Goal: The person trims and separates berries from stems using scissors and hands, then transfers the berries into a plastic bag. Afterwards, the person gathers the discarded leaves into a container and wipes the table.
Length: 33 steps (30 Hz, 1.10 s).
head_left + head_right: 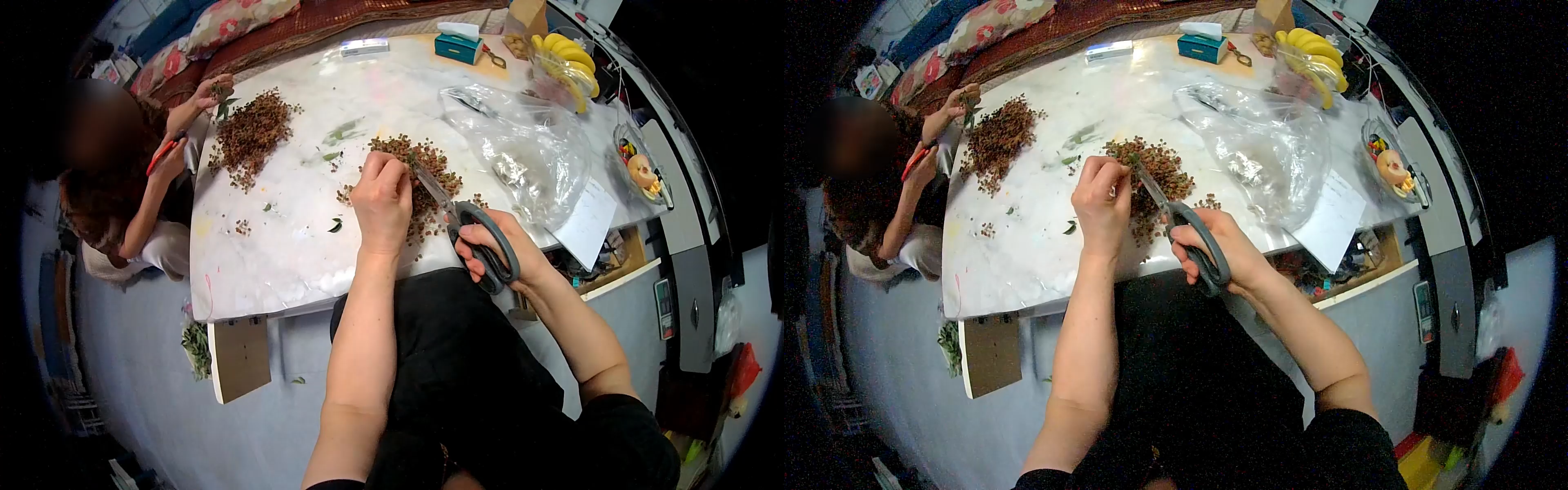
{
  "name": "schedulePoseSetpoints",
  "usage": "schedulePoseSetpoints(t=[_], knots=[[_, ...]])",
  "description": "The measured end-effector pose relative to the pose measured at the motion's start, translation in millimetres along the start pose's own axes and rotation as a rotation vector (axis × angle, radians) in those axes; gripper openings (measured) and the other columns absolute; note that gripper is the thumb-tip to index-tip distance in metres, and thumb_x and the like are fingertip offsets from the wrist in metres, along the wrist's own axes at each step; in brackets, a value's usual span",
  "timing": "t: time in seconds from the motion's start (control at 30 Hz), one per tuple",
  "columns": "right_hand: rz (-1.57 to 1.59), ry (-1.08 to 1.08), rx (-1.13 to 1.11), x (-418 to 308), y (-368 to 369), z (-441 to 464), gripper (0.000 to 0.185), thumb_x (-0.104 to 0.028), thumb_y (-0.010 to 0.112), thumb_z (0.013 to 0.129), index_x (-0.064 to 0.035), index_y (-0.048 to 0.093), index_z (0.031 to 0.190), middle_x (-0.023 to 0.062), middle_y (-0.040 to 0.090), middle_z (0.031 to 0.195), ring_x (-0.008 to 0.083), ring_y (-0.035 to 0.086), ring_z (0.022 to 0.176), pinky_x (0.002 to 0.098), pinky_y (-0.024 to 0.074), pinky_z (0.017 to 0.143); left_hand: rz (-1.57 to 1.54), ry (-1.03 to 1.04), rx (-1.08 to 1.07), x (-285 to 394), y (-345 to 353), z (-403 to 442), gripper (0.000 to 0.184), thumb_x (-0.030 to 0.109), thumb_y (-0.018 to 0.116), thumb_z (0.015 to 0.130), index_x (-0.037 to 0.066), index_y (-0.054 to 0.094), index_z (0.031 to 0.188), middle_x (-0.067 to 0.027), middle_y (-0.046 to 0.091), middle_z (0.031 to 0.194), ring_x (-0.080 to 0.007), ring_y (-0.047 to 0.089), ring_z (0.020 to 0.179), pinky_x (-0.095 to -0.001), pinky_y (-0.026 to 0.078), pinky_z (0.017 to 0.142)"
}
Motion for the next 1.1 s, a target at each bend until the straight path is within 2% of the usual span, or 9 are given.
schedulePoseSetpoints(t=[0.23,0.33,0.43,0.53,0.57,0.63,0.77,0.83,1.1], knots=[[-0.096,-0.042,0.011,-1.5,2.1,1.1,0.015,-0.016,0.059,0.088,-0.0036,0.052,0.083,0.0015,0.052,0.064,0.0059,0.049,0.043,0.0218,0.0428,0.038,-0.08,-0.085,0.014,-9.9,0.8,-1.6,0.011,-0.004,0.064,0.072,0.003,0.059,0.078,-0.0085,0.058,0.082,-0.0252,0.059,0.065,-0.0327,0.048,0.057],[-0.151,-0.042,0.019,-0.8,0.5,3.3,0.015,-0.016,0.058,0.088,-0.0035,0.052,0.083,0.0014,0.052,0.064,0.0057,0.049,0.043,0.0218,0.0424,0.038,-0.07,-0.1,0.009,-13.8,1.6,-2.8,0.01,-0.006,0.064,0.072,-0.001,0.062,0.08,-0.0088,0.061,0.079,-0.0179,0.062,0.068,-0.0267,0.05,0.062],[-0.149,-0.022,0.023,1.1,-1.5,6.7,0.015,-0.015,0.057,0.088,-0.0028,0.052,0.082,0.0019,0.052,0.064,0.0063,0.049,0.043,0.0223,0.0433,0.039,-0.203,-0.245,0.027,-26.9,2.8,-4.9,0.006,-0.004,0.065,0.076,-0.001,0.063,0.081,-0.0062,0.062,0.077,-0.0135,0.061,0.068,-0.0245,0.048,0.061],[-0.111,-0.021,0.007,-0.9,-1.7,6.2,0.015,-0.015,0.057,0.087,-0.0021,0.051,0.084,0.0027,0.052,0.065,0.0072,0.049,0.044,0.0232,0.0442,0.041,-0.36,-0.587,-0.013,-55.7,5.8,-9.7,0.001,0.0,0.064,0.081,0.0,0.065,0.081,-0.0023,0.063,0.076,-0.0087,0.058,0.068,-0.0222,0.046,0.061],[-0.112,-0.022,0.006,-1.0,-3.0,5.8,0.015,-0.015,0.057,0.087,-0.0021,0.051,0.084,0.0027,0.052,0.065,0.0072,0.049,0.044,0.0232,0.0442,0.041,-0.36,-0.585,-0.011,-60.4,5.9,-9.5,0.001,0.0,0.064,0.081,0.0,0.065,0.081,-0.0023,0.063,0.076,-0.0087,0.058,0.068,-0.0222,0.046,0.061],[-0.025,0.015,-0.025,2.1,-4.5,4.9,0.014,-0.014,0.057,0.087,-0.0015,0.05,0.088,0.0037,0.053,0.066,0.008,0.049,0.044,0.0241,0.0456,0.043,-0.675,-0.695,0.021,-73.9,13.8,-14.7,0.004,-0.002,0.064,0.081,0.0,0.064,0.085,-0.003,0.062,0.076,-0.0095,0.057,0.068,-0.0227,0.046,0.061],[0.013,0.028,-0.045,2.1,-5.3,3.1,0.015,-0.014,0.057,0.086,-0.0011,0.049,0.09,0.0045,0.053,0.066,0.0082,0.049,0.044,0.0239,0.0461,0.043,-0.743,-0.771,0.007,-82.4,15.5,-15.6,0.007,-0.002,0.062,0.083,0.002,0.063,0.088,-0.0025,0.06,0.077,-0.0097,0.055,0.068,-0.0227,0.046,0.062],[-0.059,0.04,-0.037,1.7,-7.8,4.5,0.034,-0.015,0.055,0.087,0.0017,0.051,0.116,0.0045,0.052,0.069,0.008,0.048,0.046,0.0232,0.0434,0.044,-0.767,-0.807,0.001,-83.3,16.6,-16.1,0.007,-0.002,0.062,0.083,0.003,0.063,0.089,-0.0021,0.059,0.078,-0.0096,0.055,0.069,-0.0224,0.046,0.063],[-0.07,0.069,-0.049,3.6,-12.3,8.9,0.036,-0.014,0.055,0.087,0.0025,0.051,0.118,0.0042,0.051,0.067,0.0077,0.047,0.045,0.0229,0.0426,0.043,-0.797,-0.841,-0.113,-78.8,20.2,-14.4,0.01,0.0,0.061,0.084,0.006,0.061,0.092,-0.0007,0.059,0.084,-0.0092,0.055,0.075,-0.0219,0.047,0.067]])
Point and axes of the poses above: each hand's wrist, its own z-axis towards the middle knuckle, its own y-axis out of the palm, x = y × z, the point moved 6 cm from there along z, towards the middle knuckle
